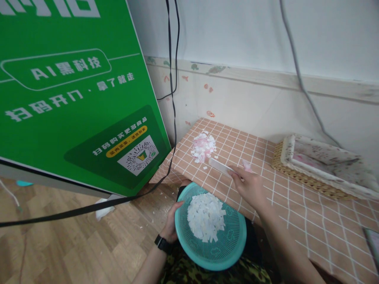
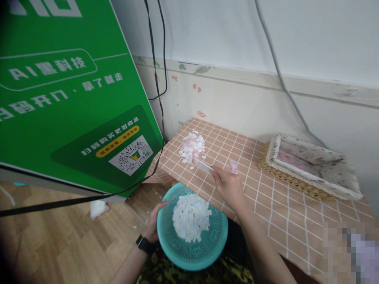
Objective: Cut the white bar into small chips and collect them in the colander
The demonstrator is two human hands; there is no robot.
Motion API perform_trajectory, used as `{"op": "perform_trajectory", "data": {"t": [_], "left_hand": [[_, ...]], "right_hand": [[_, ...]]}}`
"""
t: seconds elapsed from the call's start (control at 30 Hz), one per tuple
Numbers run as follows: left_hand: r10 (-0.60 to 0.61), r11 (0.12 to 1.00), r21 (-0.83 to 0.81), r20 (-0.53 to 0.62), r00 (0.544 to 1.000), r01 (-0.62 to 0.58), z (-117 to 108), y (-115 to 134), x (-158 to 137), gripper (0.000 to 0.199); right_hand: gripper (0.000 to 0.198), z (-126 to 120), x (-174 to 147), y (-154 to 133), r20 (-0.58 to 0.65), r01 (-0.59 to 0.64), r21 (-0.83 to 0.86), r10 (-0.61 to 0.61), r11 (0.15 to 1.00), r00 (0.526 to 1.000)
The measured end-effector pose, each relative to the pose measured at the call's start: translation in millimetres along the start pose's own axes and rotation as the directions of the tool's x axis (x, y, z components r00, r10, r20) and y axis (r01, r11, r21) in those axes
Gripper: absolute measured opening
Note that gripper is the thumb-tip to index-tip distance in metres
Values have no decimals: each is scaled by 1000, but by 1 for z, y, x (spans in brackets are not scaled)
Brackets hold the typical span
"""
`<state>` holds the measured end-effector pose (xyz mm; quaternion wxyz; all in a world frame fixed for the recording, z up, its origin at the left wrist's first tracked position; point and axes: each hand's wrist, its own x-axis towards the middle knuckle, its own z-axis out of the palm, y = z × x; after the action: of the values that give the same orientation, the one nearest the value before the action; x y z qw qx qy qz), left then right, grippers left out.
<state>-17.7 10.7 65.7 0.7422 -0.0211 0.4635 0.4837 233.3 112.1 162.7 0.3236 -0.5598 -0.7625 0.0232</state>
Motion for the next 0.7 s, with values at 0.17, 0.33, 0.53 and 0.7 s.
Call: {"op": "perform_trajectory", "data": {"t": [0.17,0.33,0.53,0.7], "left_hand": [[20,1000,11,14,1000,-20,1,0,-1,16],[16,1000,20,-9,1000,-16,3,1,-2,15],[9,1000,13,-8,1000,-9,1,1,-1,16],[12,1000,3,7,1000,-12,-2,0,1,16]], "right_hand": [[28,12,-7,-19,90,96,106,-106,990,990],[28,10,-6,-11,86,103,-30,-100,994,991],[30,0,-3,0,-35,6,-171,-12,985,999],[30,6,-2,-6,-13,16,-113,-18,994,1000]]}}
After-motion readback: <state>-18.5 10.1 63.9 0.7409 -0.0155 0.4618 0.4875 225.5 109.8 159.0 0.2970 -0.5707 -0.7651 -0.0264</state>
